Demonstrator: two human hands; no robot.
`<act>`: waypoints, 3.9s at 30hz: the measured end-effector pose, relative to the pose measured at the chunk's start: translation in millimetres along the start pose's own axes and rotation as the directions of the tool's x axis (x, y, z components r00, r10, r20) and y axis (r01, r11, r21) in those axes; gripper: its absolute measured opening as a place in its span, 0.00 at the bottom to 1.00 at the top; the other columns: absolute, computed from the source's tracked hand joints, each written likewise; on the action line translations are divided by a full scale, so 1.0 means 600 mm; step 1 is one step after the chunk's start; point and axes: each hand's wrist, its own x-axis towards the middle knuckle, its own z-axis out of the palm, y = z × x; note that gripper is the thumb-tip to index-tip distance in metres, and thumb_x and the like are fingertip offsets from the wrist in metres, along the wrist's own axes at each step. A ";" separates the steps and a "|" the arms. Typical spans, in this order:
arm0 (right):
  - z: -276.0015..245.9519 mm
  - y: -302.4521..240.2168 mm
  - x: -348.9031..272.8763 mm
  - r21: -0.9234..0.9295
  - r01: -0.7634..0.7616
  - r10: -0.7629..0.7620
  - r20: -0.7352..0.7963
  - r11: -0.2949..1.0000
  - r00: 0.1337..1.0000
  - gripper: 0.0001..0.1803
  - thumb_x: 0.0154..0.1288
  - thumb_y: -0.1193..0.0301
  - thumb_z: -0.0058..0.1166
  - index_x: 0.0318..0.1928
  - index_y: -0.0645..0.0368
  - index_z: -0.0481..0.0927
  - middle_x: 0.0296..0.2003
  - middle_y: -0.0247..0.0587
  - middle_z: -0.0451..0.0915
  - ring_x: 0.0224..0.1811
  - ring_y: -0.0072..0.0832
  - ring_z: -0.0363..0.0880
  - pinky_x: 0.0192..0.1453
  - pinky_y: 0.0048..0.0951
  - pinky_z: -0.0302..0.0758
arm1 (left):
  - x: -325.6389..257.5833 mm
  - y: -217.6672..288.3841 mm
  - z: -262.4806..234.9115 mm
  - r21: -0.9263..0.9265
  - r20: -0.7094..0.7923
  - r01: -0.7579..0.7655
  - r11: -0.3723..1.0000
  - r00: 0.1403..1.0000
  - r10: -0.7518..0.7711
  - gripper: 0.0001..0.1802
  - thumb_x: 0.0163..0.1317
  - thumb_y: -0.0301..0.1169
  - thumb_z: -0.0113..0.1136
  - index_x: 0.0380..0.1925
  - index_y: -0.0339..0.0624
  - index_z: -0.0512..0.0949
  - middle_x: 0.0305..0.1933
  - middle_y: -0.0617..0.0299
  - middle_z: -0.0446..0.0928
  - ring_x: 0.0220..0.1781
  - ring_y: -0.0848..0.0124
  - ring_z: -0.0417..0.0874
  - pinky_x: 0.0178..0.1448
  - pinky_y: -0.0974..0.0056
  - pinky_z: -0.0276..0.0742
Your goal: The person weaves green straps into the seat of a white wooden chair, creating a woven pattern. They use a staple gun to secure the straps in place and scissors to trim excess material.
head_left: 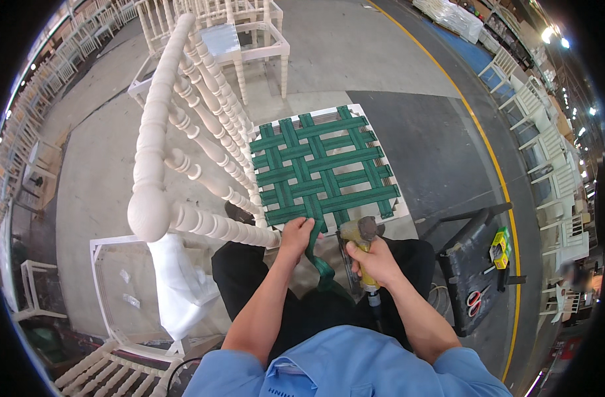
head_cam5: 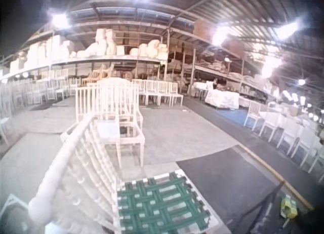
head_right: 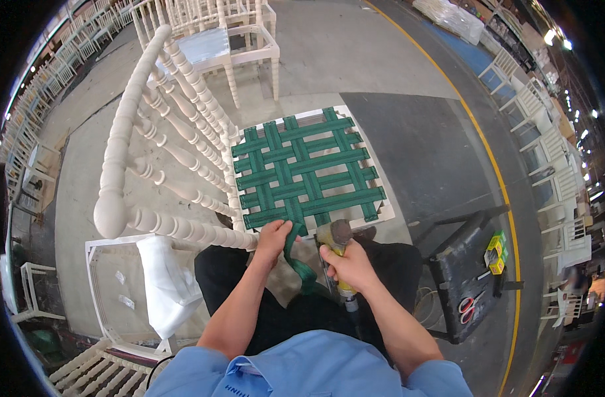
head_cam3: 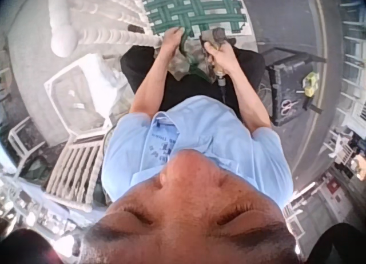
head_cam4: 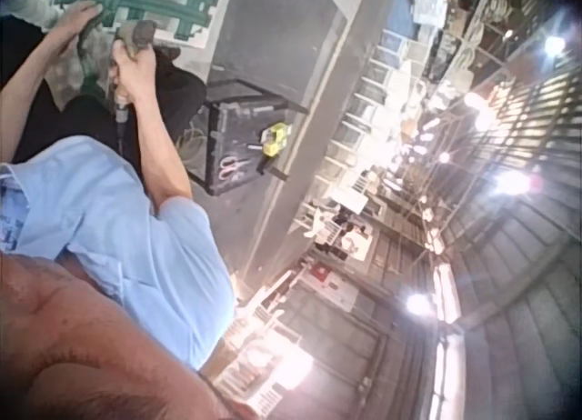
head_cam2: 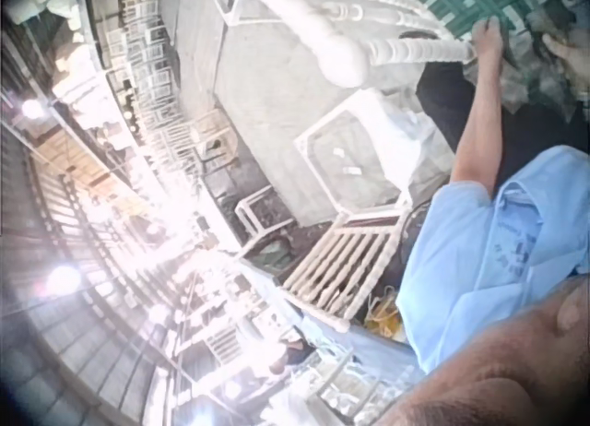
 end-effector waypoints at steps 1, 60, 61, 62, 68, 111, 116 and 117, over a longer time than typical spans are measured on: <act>0.005 0.001 0.010 -0.021 -0.027 0.027 0.007 0.999 1.000 0.17 0.77 0.60 0.65 0.51 0.61 0.79 0.32 0.31 0.80 0.24 0.19 0.79 0.25 0.25 0.75 | 0.016 0.003 0.003 0.001 -0.022 -0.034 0.999 0.999 0.034 0.16 0.79 0.34 0.55 0.46 0.30 0.85 0.39 0.54 0.90 0.38 0.70 0.89 0.46 0.64 0.82; -0.640 0.199 -0.212 0.650 0.314 0.394 -0.705 0.692 0.590 0.21 0.76 0.53 0.65 0.53 0.59 0.81 0.36 0.41 0.81 0.31 0.33 0.81 0.34 0.40 0.82 | -0.088 -0.046 0.066 0.905 0.051 -0.212 0.369 0.915 0.401 0.28 0.75 0.35 0.60 0.66 0.22 0.75 0.63 0.30 0.81 0.66 0.39 0.82 0.69 0.49 0.77; -0.657 0.219 -0.208 0.676 0.340 0.396 -0.689 0.654 0.607 0.21 0.76 0.53 0.66 0.51 0.58 0.80 0.37 0.43 0.81 0.33 0.35 0.82 0.37 0.41 0.84 | -0.091 -0.047 0.070 0.910 0.108 -0.284 0.304 0.867 0.486 0.26 0.74 0.35 0.62 0.63 0.23 0.76 0.58 0.31 0.83 0.59 0.36 0.85 0.60 0.46 0.81; -0.673 0.234 -0.205 0.679 0.343 0.347 -0.666 0.649 0.661 0.22 0.76 0.53 0.66 0.52 0.58 0.80 0.36 0.42 0.81 0.33 0.34 0.82 0.36 0.42 0.84 | -0.092 -0.047 0.073 0.895 0.154 -0.348 0.280 0.829 0.538 0.26 0.74 0.35 0.62 0.63 0.23 0.76 0.58 0.30 0.83 0.59 0.36 0.86 0.60 0.45 0.81; -0.692 0.265 -0.274 0.055 -0.450 0.282 -0.844 0.891 0.455 0.36 0.65 0.41 0.67 0.46 0.67 0.88 0.40 0.52 0.90 0.32 0.39 0.91 0.38 0.42 0.87 | -0.096 -0.052 0.084 0.924 0.050 -0.218 0.314 0.883 0.467 0.24 0.74 0.35 0.62 0.62 0.29 0.77 0.54 0.33 0.85 0.55 0.37 0.87 0.58 0.44 0.82; -0.113 -0.019 0.163 -0.700 0.704 -0.379 0.687 -0.118 0.620 0.26 0.60 0.50 0.72 0.55 0.45 0.81 0.44 0.42 0.81 0.54 0.44 0.84 0.56 0.50 0.74 | -0.065 0.092 0.011 -0.296 0.086 0.236 0.926 0.972 -0.220 0.14 0.80 0.37 0.58 0.52 0.36 0.80 0.40 0.53 0.89 0.37 0.65 0.91 0.38 0.60 0.87; -0.103 -0.035 0.178 -0.709 0.705 -0.143 0.700 -0.022 0.700 0.21 0.64 0.54 0.69 0.54 0.45 0.82 0.38 0.45 0.82 0.49 0.49 0.86 0.51 0.52 0.79 | -0.081 0.113 0.016 -0.236 0.100 0.190 0.953 0.980 -0.170 0.14 0.80 0.36 0.57 0.53 0.35 0.80 0.43 0.55 0.88 0.40 0.66 0.92 0.38 0.60 0.88; -0.109 -0.037 0.170 -0.700 0.714 -0.258 0.684 0.031 0.682 0.22 0.64 0.54 0.69 0.55 0.45 0.82 0.39 0.46 0.83 0.48 0.50 0.86 0.50 0.52 0.80 | -0.085 0.119 0.012 -0.238 0.118 0.177 0.955 0.981 -0.152 0.14 0.80 0.36 0.57 0.53 0.36 0.80 0.43 0.55 0.88 0.41 0.66 0.92 0.38 0.59 0.88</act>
